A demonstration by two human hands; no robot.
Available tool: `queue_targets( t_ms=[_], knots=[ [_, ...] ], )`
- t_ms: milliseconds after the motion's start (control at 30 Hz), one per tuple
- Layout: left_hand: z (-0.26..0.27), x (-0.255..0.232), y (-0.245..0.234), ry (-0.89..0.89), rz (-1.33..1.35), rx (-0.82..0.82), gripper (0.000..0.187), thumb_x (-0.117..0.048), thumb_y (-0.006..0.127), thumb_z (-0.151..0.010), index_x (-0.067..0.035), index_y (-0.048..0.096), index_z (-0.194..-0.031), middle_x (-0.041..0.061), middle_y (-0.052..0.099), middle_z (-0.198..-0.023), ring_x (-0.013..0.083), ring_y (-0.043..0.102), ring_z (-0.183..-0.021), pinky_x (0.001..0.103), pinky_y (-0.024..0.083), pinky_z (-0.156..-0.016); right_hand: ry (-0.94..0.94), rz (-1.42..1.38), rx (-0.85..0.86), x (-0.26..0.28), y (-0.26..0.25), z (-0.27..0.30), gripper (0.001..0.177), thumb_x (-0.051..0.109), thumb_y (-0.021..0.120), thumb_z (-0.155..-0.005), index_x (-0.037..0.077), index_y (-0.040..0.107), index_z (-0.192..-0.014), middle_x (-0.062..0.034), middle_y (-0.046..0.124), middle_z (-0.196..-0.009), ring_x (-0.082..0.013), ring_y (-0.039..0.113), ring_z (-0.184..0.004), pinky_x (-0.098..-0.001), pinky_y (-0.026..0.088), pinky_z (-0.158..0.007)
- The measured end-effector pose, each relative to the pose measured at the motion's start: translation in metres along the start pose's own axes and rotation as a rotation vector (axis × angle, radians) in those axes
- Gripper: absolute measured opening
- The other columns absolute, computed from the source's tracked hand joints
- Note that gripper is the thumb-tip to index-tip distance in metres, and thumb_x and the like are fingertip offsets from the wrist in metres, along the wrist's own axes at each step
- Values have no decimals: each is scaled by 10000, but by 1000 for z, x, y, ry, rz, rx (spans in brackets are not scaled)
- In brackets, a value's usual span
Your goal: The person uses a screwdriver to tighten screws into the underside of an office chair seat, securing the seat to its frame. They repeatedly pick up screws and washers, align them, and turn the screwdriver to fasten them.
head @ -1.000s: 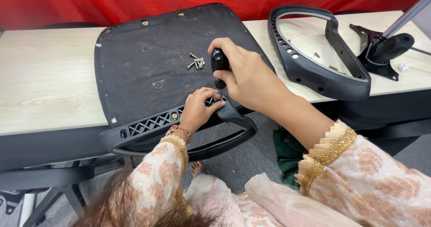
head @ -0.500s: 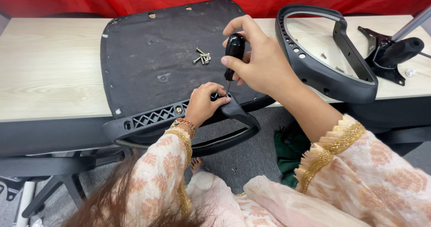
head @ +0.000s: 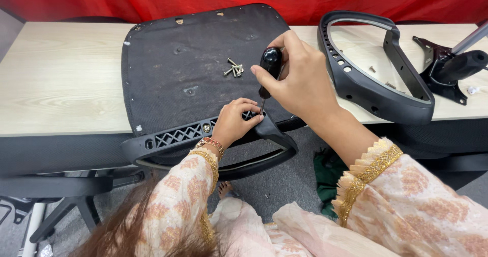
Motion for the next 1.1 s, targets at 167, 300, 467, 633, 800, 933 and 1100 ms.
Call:
queue_targets(
  t_ms=[167,300,467,633,800,933,1100],
  knots=[
    [0,-2,1,-126,52,9,307,-311,871,-757,-56,742,-868,78,763,-1086,260,720,-1016,398,549,-913,312,-314,167,0,-5,-3,340,144,760,-896,29,563,-1148,-54,692,-947,-112,709,-619,-301,559,-502],
    [-2,0,2,-81,79,-32,268,-257,877,-751,-45,730,-823,89,772,-1090,271,721,-1019,402,546,-911,413,-566,352,-5,-16,-16,374,76,631,-942,132,564,-1305,-73,678,-886,-86,723,-664,-264,609,-580],
    [0,7,5,-71,81,-6,246,-249,851,-776,-43,736,-847,68,771,-1105,263,721,-1023,406,541,-924,119,-191,193,-4,-8,-6,285,67,727,-901,51,636,-1171,-112,716,-752,-160,718,-583,-302,547,-548],
    [-1,6,3,-17,25,17,196,-246,822,-813,-76,788,-906,61,763,-1136,269,702,-1062,423,518,-951,53,-49,-81,-12,-6,-3,351,202,882,-837,14,610,-955,-107,702,-723,-173,704,-607,-289,538,-566],
    [-1,1,0,-79,21,45,263,-286,851,-768,-78,786,-914,72,747,-1117,272,689,-1061,424,514,-936,240,-188,40,-14,-13,-6,359,200,869,-822,9,590,-942,-65,731,-826,-129,712,-604,-270,542,-505],
    [-3,0,3,-152,29,29,269,-303,852,-768,-65,762,-855,63,753,-1135,253,709,-1055,403,539,-938,455,-510,255,-9,-23,-13,380,106,739,-884,88,557,-1217,-9,693,-978,-108,680,-578,-266,545,-459],
    [-3,7,6,-74,28,-13,238,-277,856,-770,-66,772,-841,64,766,-1128,264,707,-1075,404,532,-943,346,-454,316,-11,-23,-11,333,68,644,-904,95,588,-1232,14,674,-771,-77,717,-600,-229,569,-535]
  ],
)
Point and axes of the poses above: each hand's wrist, its own z-axis away from the middle knuckle, its own y-axis out of the palm, x = y × z, the point moved 1 cm from there along -z, towards the middle knuckle
